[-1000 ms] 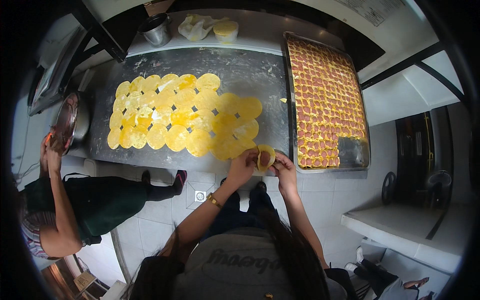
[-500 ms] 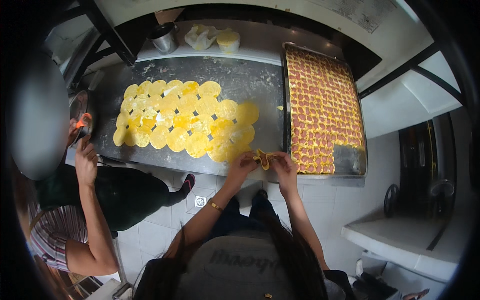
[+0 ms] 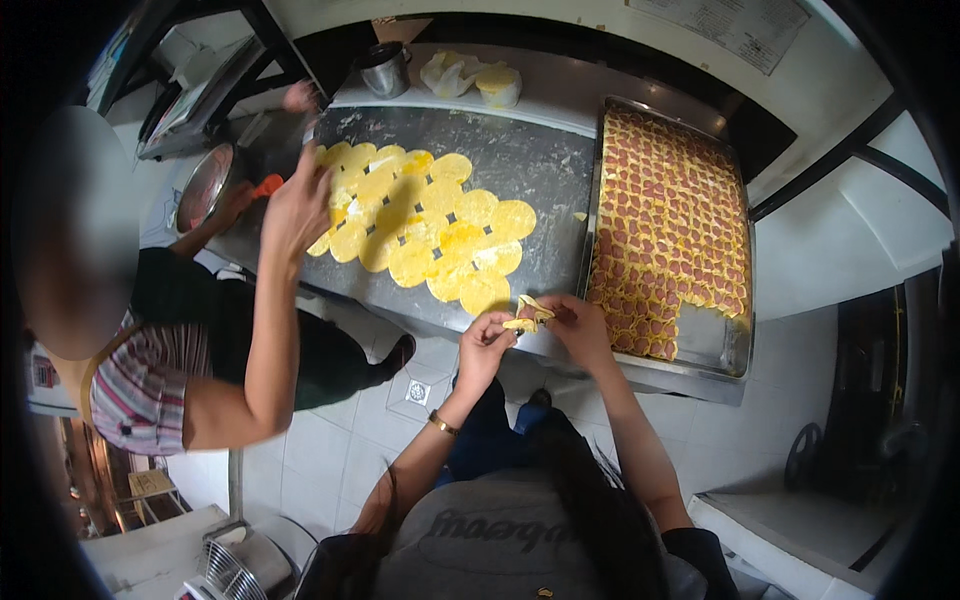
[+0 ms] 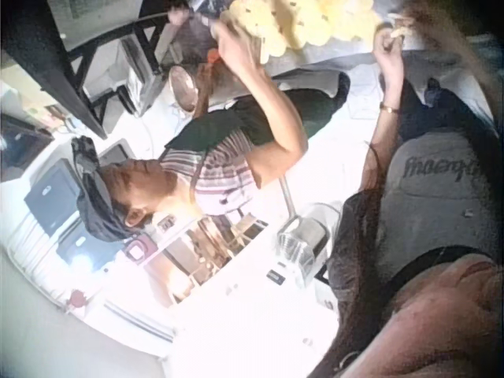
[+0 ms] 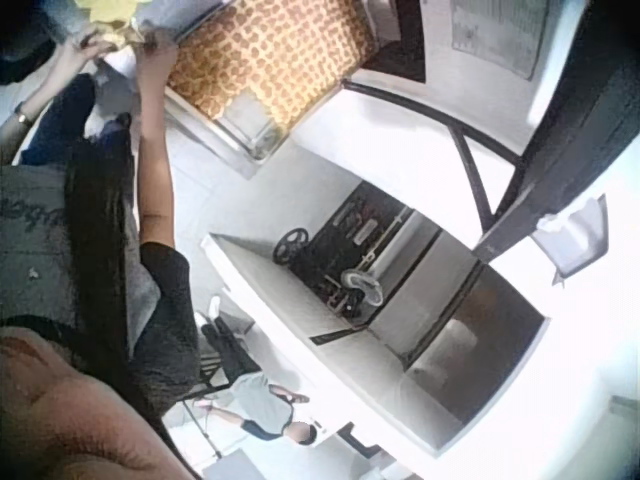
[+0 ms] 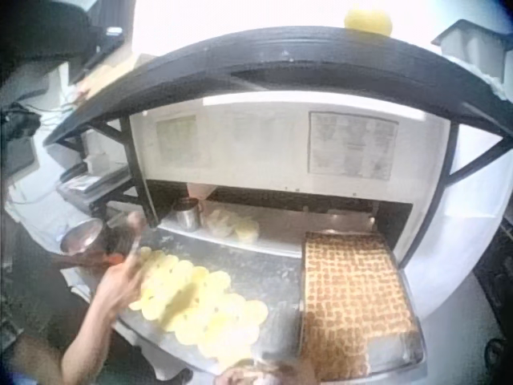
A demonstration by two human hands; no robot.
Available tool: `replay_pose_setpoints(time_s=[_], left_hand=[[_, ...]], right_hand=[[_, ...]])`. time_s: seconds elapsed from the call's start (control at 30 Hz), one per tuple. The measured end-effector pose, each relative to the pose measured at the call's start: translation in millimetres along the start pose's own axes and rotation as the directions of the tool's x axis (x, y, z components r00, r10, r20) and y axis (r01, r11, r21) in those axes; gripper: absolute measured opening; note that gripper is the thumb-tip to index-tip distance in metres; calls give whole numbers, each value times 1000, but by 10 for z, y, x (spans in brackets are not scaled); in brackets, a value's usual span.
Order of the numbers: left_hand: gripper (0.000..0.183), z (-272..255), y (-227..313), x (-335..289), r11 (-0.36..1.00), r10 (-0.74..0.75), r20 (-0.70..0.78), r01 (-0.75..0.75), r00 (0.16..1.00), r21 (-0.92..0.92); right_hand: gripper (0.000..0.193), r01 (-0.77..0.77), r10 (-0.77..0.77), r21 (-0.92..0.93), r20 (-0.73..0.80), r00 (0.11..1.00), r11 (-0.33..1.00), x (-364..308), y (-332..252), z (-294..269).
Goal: The person places small round fillings onto yellow dough circles and folds them into pastries, then arranges them on a metal tray. A coworker works nearby at the same counter.
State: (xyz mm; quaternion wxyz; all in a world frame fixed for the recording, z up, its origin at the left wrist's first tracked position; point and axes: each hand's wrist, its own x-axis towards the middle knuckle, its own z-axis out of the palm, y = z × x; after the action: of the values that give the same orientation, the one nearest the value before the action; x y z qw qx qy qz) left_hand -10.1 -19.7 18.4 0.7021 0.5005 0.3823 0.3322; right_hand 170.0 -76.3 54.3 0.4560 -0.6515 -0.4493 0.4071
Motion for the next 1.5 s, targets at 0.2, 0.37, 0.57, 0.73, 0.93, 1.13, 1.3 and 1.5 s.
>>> replay_pose_setpoints(time_s=[0.2,0.37,0.57,0.73,0.93,1.13,1.3,1.5], left_hand=[[17,170,21,-53,893,346,-28,-320,938,316],[26,129,-156,9,932,222,-23,-205,975,299],[39,109,-126,33,821,259,11,-226,966,525],[33,87,4,61,766,264,86,-263,961,587],[27,112,-22,152,756,134,42,-129,990,641],[33,126,29,181,711,258,60,-231,964,664],[37,122,-11,208,751,180,60,-177,982,637],[30,151,23,219,777,136,44,-134,990,615]], right_hand=[[39,150,-146,-79,48,988,986,-6,-44,2],[27,247,-196,-410,163,967,878,175,32,37],[15,377,-256,-564,285,924,734,225,48,69],[14,379,-257,-672,278,925,636,151,44,60],[19,339,-167,-619,320,933,708,320,27,143],[30,285,-148,-557,279,949,780,256,35,71],[30,309,-175,-503,296,939,807,308,91,95],[24,274,-114,-561,303,946,781,279,51,76]])
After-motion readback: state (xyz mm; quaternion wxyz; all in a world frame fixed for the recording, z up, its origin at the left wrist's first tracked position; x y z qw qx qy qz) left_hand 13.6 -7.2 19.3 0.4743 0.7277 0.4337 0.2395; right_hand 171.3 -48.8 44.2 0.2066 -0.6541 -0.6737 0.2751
